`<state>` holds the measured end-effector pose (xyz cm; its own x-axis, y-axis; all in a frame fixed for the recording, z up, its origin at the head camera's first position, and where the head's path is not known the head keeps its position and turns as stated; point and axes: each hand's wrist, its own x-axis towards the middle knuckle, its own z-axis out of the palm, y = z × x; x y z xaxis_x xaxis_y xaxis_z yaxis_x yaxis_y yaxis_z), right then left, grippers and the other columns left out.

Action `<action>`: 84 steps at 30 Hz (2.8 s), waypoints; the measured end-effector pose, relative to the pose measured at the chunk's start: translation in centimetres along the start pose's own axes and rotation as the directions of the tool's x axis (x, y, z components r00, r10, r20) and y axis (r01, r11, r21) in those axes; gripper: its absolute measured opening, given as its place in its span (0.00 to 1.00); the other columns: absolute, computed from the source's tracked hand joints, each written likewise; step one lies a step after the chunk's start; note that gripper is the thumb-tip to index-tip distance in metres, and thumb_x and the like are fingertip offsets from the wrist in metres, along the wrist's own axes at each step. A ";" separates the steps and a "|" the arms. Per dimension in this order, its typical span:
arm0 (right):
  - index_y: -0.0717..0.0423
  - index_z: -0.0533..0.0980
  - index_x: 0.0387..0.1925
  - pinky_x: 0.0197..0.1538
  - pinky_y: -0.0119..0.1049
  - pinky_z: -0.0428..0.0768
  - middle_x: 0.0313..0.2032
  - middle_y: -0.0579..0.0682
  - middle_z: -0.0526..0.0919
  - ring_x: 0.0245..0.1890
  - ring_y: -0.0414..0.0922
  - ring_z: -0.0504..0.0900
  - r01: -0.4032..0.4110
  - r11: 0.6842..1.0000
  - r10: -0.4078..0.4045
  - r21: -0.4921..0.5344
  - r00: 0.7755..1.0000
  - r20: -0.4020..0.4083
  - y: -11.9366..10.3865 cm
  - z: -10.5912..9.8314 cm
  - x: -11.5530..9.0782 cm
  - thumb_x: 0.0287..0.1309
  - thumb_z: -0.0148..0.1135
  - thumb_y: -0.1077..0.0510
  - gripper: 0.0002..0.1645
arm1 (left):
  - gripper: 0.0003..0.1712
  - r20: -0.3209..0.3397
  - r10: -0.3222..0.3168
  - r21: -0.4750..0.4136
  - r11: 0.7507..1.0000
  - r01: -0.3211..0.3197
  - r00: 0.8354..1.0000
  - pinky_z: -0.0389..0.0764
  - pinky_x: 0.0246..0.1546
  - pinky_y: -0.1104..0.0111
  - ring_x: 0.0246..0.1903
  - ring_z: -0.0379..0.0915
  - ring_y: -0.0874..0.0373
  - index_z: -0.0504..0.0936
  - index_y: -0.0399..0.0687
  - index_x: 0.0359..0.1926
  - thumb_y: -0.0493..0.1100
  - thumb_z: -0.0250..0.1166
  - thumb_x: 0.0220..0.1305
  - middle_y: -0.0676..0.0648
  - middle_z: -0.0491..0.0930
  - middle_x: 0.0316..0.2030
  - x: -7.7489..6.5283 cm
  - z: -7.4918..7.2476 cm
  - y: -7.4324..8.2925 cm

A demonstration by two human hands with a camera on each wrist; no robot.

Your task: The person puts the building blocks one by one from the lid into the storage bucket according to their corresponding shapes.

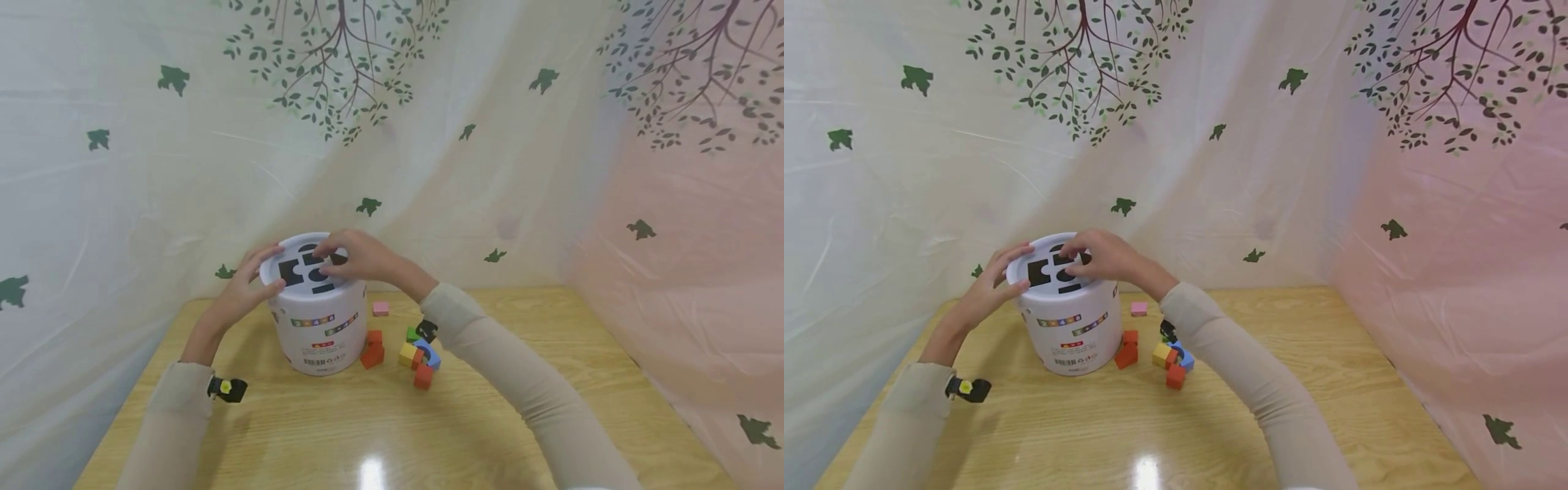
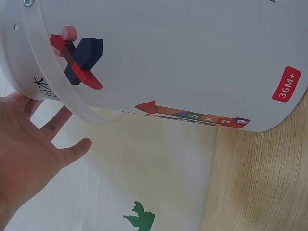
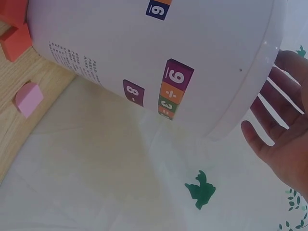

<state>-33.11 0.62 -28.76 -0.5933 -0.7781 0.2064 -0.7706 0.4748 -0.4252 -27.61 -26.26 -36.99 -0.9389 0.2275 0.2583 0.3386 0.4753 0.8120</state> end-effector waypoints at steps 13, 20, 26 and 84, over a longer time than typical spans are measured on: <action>0.56 0.82 0.56 0.65 0.46 0.80 0.55 0.52 0.85 0.58 0.47 0.80 0.018 0.999 -0.013 0.031 0.990 -0.137 1.2 -1.3 -0.7 0.60 0.73 0.53 0.23 | 0.43 -0.014 0.018 0.014 1.000 -0.017 1.000 0.49 0.72 0.28 0.78 0.42 0.34 0.56 0.53 0.80 0.47 0.63 0.69 0.40 0.44 0.80 0.1 -0.1 -0.2; 0.54 0.83 0.54 0.67 0.52 0.76 0.55 0.51 0.85 0.59 0.48 0.77 -0.038 0.997 0.054 0.074 0.973 -0.226 4.0 -1.7 -1.9 0.59 0.73 0.51 0.23 | 0.43 -0.016 0.013 0.014 1.000 -0.012 1.000 0.48 0.72 0.28 0.78 0.41 0.34 0.56 0.53 0.80 0.48 0.64 0.68 0.41 0.44 0.80 0.1 -0.1 -0.1; 0.54 0.83 0.55 0.67 0.56 0.74 0.55 0.52 0.84 0.60 0.52 0.76 -0.106 0.985 0.139 0.135 0.956 -0.259 7.3 -1.0 -3.3 0.60 0.72 0.49 0.24 | 0.43 -0.011 0.020 0.009 1.000 -0.020 1.000 0.47 0.73 0.29 0.78 0.40 0.35 0.56 0.52 0.80 0.47 0.64 0.68 0.41 0.45 0.80 0.2 -0.1 -0.2; 0.57 0.86 0.45 0.55 0.45 0.82 0.48 0.54 0.84 0.50 0.49 0.76 -0.484 0.864 0.481 0.140 0.875 0.059 17.6 10.8 -5.3 0.59 0.74 0.48 0.19 | 0.43 -0.015 0.017 0.002 1.000 -0.017 1.000 0.46 0.74 0.30 0.79 0.39 0.36 0.56 0.52 0.80 0.47 0.63 0.69 0.42 0.44 0.81 0.3 0.0 -0.2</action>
<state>-40.96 8.68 -46.84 -0.8760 -0.4763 -0.0757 -0.3457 0.7295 -0.5902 -27.97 -26.24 -37.08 -0.9337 0.2229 0.2801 0.3548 0.4727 0.8066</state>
